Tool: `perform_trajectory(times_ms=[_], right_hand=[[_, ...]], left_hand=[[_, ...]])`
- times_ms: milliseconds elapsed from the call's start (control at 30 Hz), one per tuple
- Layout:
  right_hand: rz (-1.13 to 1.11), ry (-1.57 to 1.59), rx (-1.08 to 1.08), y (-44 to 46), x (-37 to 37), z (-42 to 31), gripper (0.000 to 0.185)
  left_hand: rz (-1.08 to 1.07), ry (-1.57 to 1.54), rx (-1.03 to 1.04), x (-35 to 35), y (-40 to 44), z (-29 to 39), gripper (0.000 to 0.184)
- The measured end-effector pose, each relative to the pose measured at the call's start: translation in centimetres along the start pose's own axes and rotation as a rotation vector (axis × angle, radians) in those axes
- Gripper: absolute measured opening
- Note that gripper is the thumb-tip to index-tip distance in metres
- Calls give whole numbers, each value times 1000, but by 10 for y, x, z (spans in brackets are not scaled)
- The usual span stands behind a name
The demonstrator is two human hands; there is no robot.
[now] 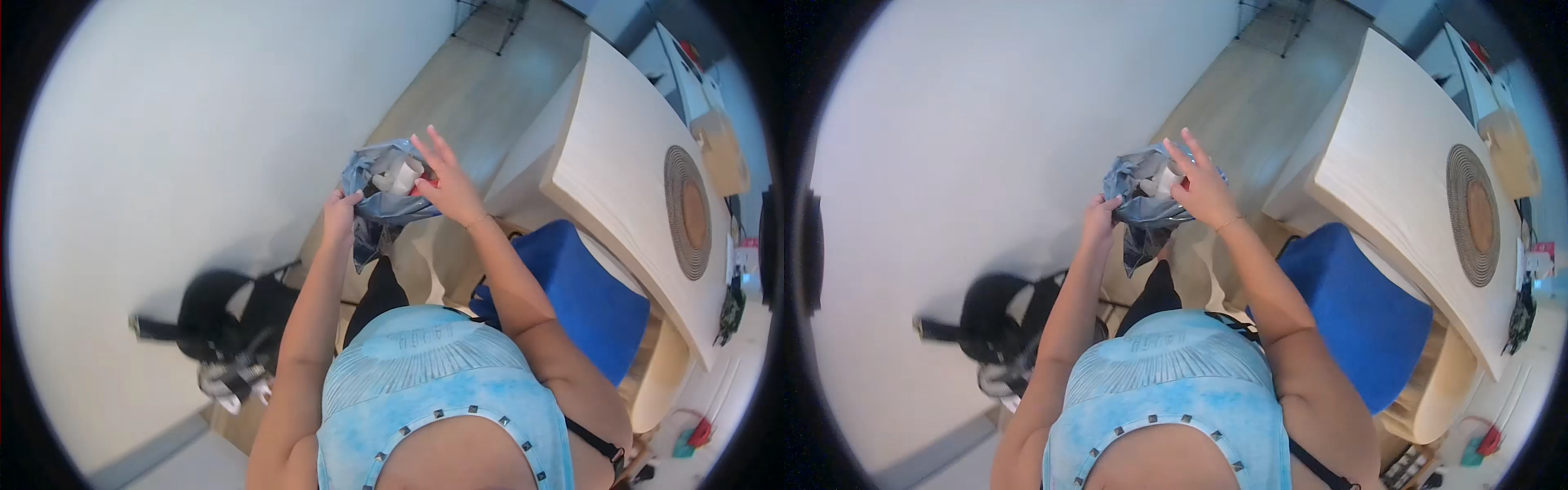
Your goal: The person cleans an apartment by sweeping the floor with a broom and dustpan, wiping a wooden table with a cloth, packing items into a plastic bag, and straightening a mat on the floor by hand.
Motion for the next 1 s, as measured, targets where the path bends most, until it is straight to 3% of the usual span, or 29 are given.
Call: perform_trajectory(times_ms=[67,100,167,300,367,500,567,667,800,833,867,1000], right_hand=[[-172,40,176,50,4,36,34],[-116,35,189,67,-6,45,34],[-78,-314,48,116,5,41,30],[139,-225,148,204,-48,58,25],[222,-358,93,242,-77,51,19],[345,-309,275,300,-129,95,16],[298,-116,431,335,-154,137,15],[319,-198,355,427,-220,196,15],[326,-204,405,513,-352,244,12],[314,-207,375,509,-280,212,12],[320,-179,378,546,-320,239,13],[318,-460,328,627,-376,271,12]], left_hand=[[-47,-10,-37,45,54,10,11],[-101,7,-34,63,74,17,11],[-101,60,-61,67,127,34,11],[-321,112,-87,154,221,63,12],[-382,152,-112,199,252,86,13],[-498,237,-88,283,338,99,16],[-505,243,-99,333,364,106,17],[-562,316,-28,468,435,129,17],[-662,315,-137,630,461,138,20],[-636,234,-159,554,471,146,20],[-640,231,-165,614,498,145,20],[-680,232,-79,707,561,158,19]])
Point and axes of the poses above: each hand's wrist, its own y-axis towards the middle knuckle, its own x-axis out of the palm, z = x × y, the point moved 10 cm from there along y, towards the middle knuckle, and after that the axes turned 10 degrees about x, right-handed, at the moved point
